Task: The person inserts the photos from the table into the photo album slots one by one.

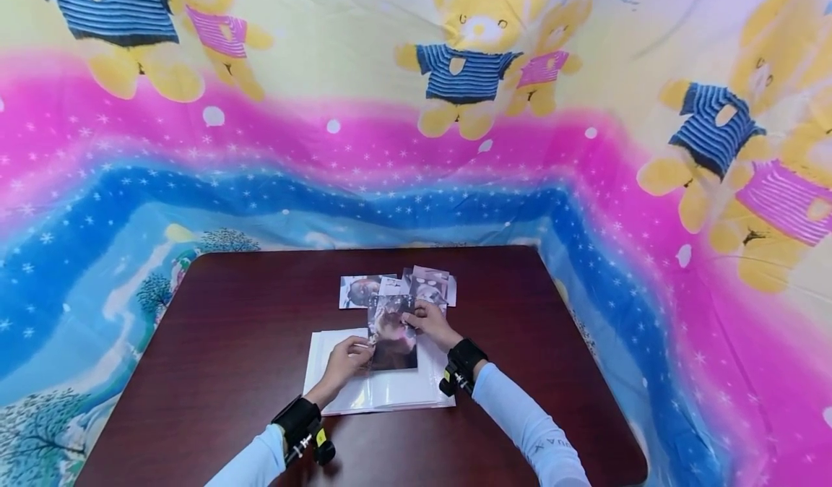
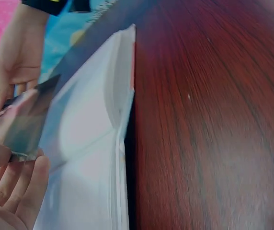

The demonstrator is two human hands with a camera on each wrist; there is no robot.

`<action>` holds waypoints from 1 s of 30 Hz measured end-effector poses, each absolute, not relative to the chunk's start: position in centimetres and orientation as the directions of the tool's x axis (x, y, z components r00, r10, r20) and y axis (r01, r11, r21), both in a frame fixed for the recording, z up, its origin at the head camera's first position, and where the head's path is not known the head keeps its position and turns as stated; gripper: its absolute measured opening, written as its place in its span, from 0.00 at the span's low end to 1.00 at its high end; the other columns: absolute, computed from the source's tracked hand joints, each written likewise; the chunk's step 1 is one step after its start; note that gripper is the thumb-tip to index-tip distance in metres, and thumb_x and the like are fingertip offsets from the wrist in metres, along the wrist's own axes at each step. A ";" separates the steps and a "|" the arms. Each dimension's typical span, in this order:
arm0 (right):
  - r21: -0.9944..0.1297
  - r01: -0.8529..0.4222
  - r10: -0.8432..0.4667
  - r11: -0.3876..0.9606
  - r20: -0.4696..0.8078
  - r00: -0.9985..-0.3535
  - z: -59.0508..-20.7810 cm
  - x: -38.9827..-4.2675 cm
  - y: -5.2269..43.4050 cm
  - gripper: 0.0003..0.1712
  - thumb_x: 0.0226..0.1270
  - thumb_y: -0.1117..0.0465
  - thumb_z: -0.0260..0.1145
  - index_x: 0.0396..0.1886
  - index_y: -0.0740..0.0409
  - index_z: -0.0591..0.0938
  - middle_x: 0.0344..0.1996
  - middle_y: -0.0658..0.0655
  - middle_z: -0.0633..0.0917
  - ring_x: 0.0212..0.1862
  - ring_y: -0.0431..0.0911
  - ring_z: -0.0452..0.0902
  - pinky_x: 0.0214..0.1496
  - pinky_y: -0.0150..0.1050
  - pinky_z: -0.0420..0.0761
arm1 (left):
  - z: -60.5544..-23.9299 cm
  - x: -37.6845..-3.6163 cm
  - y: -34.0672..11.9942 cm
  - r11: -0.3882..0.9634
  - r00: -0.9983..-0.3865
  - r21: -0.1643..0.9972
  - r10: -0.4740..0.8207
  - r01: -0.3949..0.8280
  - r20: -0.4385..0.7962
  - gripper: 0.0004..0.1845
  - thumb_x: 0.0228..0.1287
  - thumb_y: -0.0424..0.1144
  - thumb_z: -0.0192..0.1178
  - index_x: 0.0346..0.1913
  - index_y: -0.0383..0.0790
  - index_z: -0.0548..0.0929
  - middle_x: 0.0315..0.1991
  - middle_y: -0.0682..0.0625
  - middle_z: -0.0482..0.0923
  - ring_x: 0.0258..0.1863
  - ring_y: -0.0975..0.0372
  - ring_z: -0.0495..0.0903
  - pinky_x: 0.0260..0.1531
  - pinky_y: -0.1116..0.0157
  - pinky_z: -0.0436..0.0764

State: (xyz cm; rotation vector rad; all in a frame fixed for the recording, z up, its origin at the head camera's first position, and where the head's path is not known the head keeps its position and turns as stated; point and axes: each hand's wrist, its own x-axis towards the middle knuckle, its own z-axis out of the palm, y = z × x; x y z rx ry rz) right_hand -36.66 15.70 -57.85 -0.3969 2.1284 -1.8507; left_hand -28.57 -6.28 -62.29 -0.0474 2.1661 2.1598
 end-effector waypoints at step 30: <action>-0.999 0.018 -0.085 0.031 -0.020 -0.996 -58.7 -43.0 15.9 0.06 0.72 0.69 0.61 0.38 0.70 0.75 0.33 0.63 0.84 0.38 0.55 0.79 0.47 0.57 0.78 | -63.4 -30.9 -3.5 0.733 -0.774 0.271 0.530 0.624 0.348 0.26 0.57 0.39 0.72 0.56 0.30 0.78 0.59 0.29 0.73 0.62 0.38 0.71 0.52 0.43 0.75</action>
